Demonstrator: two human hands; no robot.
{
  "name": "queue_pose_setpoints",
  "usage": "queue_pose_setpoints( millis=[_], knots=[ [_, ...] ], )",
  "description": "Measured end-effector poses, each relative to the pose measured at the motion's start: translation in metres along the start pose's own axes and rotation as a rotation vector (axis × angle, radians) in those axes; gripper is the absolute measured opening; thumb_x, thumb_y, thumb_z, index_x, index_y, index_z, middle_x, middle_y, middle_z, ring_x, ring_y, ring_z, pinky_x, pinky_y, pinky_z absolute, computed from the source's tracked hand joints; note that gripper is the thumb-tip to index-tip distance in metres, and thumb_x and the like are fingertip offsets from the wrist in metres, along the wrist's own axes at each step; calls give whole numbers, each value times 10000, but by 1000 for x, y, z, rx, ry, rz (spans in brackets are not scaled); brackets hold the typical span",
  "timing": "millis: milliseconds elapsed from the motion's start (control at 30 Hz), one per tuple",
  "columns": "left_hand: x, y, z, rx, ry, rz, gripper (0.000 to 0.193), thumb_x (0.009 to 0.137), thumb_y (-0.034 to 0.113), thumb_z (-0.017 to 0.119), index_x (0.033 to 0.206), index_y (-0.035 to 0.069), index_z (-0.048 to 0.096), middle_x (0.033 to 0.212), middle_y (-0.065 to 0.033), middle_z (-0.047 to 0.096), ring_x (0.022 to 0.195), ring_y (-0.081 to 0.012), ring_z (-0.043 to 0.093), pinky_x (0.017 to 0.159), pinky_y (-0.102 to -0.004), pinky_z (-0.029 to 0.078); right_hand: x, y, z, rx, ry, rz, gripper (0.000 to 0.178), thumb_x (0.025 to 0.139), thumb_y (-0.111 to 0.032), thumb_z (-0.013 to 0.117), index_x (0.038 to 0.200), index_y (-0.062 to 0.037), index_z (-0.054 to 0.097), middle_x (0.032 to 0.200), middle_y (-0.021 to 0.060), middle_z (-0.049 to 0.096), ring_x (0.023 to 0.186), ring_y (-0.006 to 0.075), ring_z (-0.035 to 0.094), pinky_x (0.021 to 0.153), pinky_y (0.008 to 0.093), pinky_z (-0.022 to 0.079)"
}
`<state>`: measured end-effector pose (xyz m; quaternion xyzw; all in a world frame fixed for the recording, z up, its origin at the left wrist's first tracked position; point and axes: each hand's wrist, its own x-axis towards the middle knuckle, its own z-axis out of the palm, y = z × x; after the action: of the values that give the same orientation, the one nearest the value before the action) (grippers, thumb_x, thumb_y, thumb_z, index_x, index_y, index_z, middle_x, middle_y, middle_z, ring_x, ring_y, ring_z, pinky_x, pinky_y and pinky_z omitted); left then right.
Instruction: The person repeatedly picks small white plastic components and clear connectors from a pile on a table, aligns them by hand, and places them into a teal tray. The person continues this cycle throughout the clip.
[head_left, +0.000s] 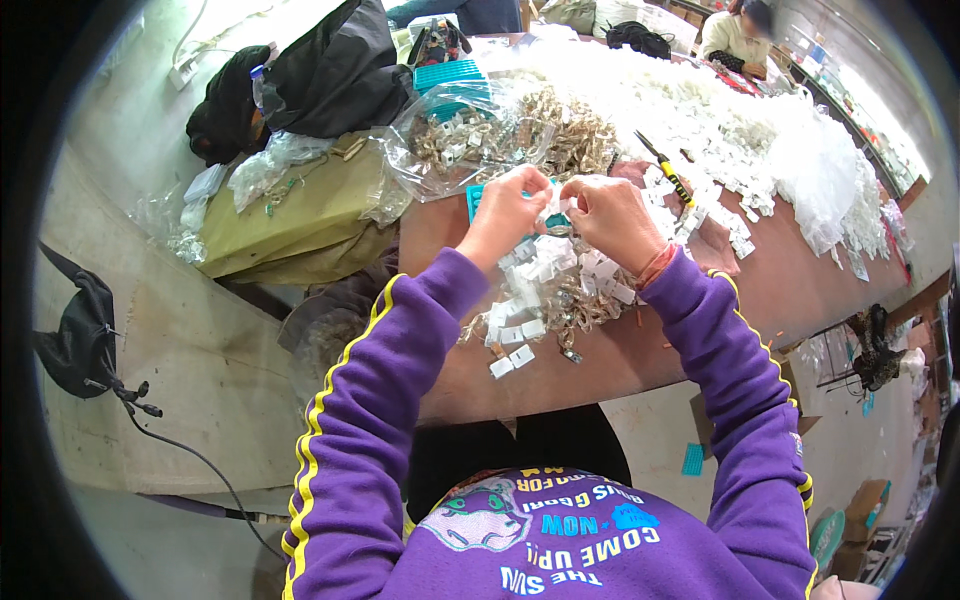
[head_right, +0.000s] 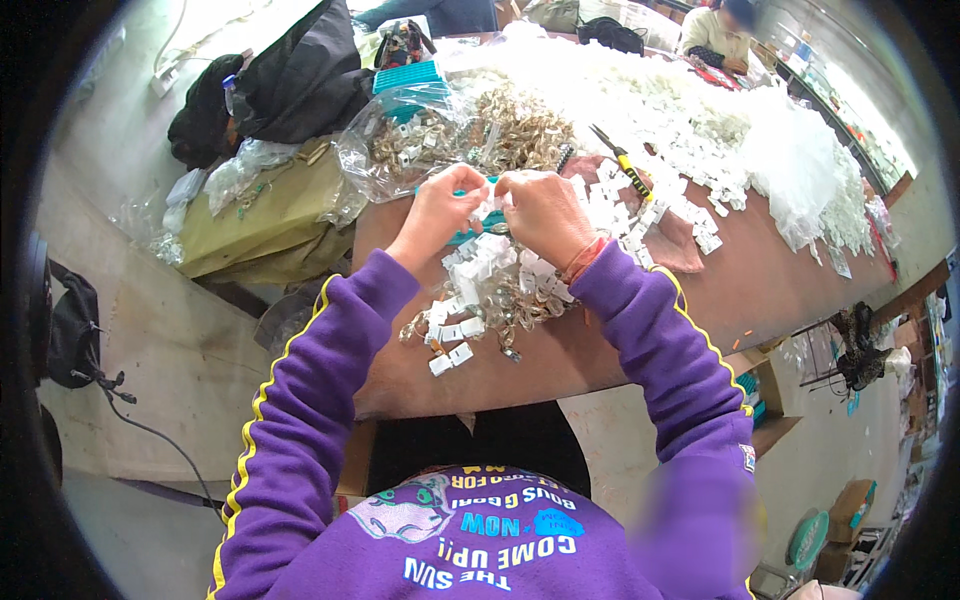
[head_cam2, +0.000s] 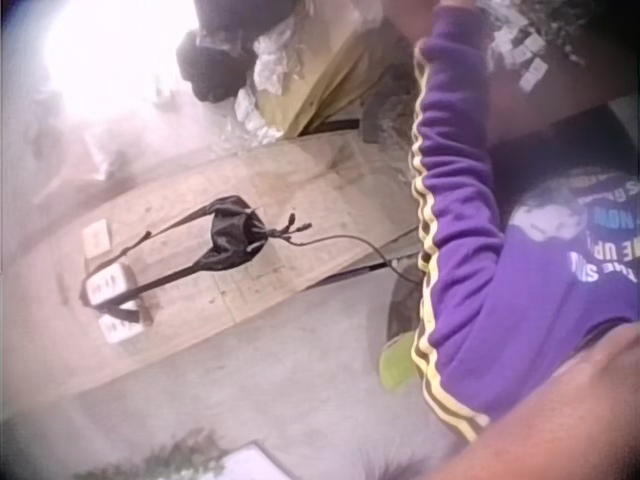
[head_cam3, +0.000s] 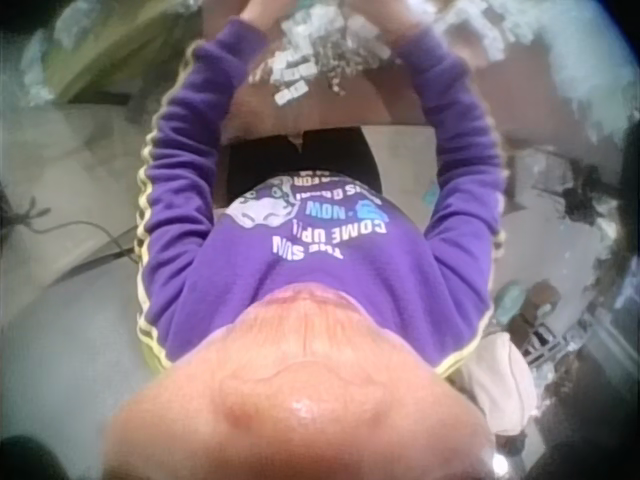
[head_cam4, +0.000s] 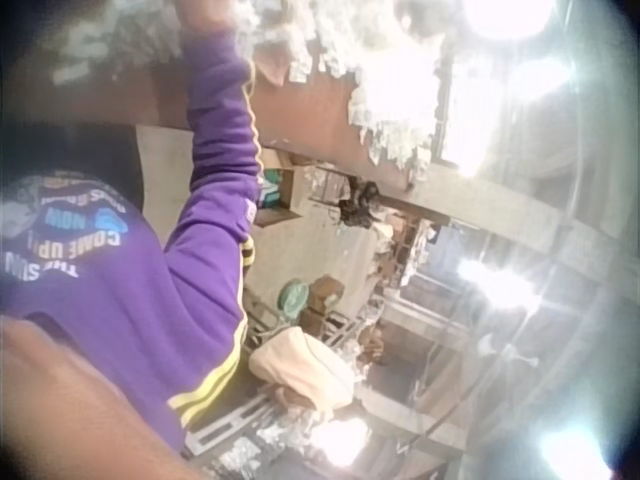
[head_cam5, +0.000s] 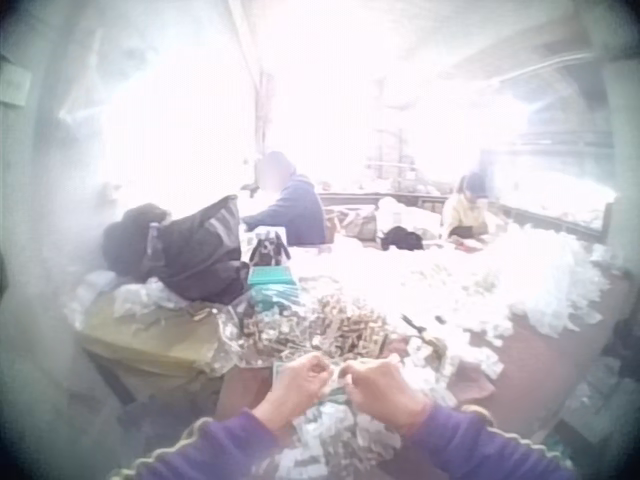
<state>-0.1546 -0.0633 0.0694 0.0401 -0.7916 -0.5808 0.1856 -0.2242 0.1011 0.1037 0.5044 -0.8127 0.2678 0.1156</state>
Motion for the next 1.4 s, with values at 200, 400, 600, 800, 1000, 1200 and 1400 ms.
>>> queue_pose_setpoints(
  millis=[200, 400, 600, 800, 1000, 1200, 1400],
  knots=[
    [-3, -1, -5, -351, -26, -291, 218, 915, 129, 635, 1071, -17, 590, 834, -57, 646, 606, -87, 625, 500, -184, 448, 0, -1, 5, -8, 77, -59, 125, 792, -83, 600, 890, -48, 668, 718, 198, 642, 713, 360, 651, 664, 448, 502],
    [-5, -3, 5, 609, 277, 459, 248, 817, 135, 670, 1047, 45, 654, 901, -138, 681, 737, -266, 662, 710, -364, 517, 1, 1, 13, 105, 131, 36, 122, 759, -112, 644, 840, -42, 703, 718, 192, 654, 686, 335, 660, 667, 405, 521],
    [-9, 4, 0, 398, 267, 364, 189, 809, 85, 676, 992, 37, 681, 961, -104, 657, 780, -189, 675, 700, -315, 527, 14, 26, 4, 714, -164, 401, 160, 789, -68, 732, 904, 31, 682, 785, 28, 673, 667, 81, 624, 617, 218, 502],
    [-5, 0, -9, -511, 89, -225, 237, 869, 35, 647, 1090, -42, 611, 1021, -124, 643, 866, -219, 673, 794, -278, 558, 4, 14, 5, 308, -17, 235, 161, 805, -120, 705, 937, -32, 681, 765, 63, 673, 657, 135, 632, 637, 265, 494],
    [1, -15, -12, -1053, 29, -381, 241, 871, -24, 618, 1087, -104, 547, 1031, -183, 615, 920, -267, 660, 785, -260, 595, -1, -5, 11, -264, 257, -263, 164, 770, -52, 604, 932, -51, 624, 830, 109, 614, 801, 282, 621, 747, 383, 498],
    [-2, -15, -15, -1191, 36, -448, 179, 856, -57, 625, 1013, -92, 546, 1026, -192, 599, 911, -275, 653, 773, -262, 603, 1, 0, 8, -477, 235, -485, 247, 752, -46, 595, 999, -36, 609, 914, 114, 618, 945, 269, 620, 948, 371, 448],
    [-15, -10, -14, -527, 38, -130, 324, 850, 64, 691, 1108, -32, 522, 1004, -131, 640, 916, -207, 662, 830, -276, 540, 2, 1, 8, -327, 250, -505, 209, 766, -50, 600, 973, -59, 630, 917, 107, 636, 941, 262, 631, 929, 380, 461]
  ],
)
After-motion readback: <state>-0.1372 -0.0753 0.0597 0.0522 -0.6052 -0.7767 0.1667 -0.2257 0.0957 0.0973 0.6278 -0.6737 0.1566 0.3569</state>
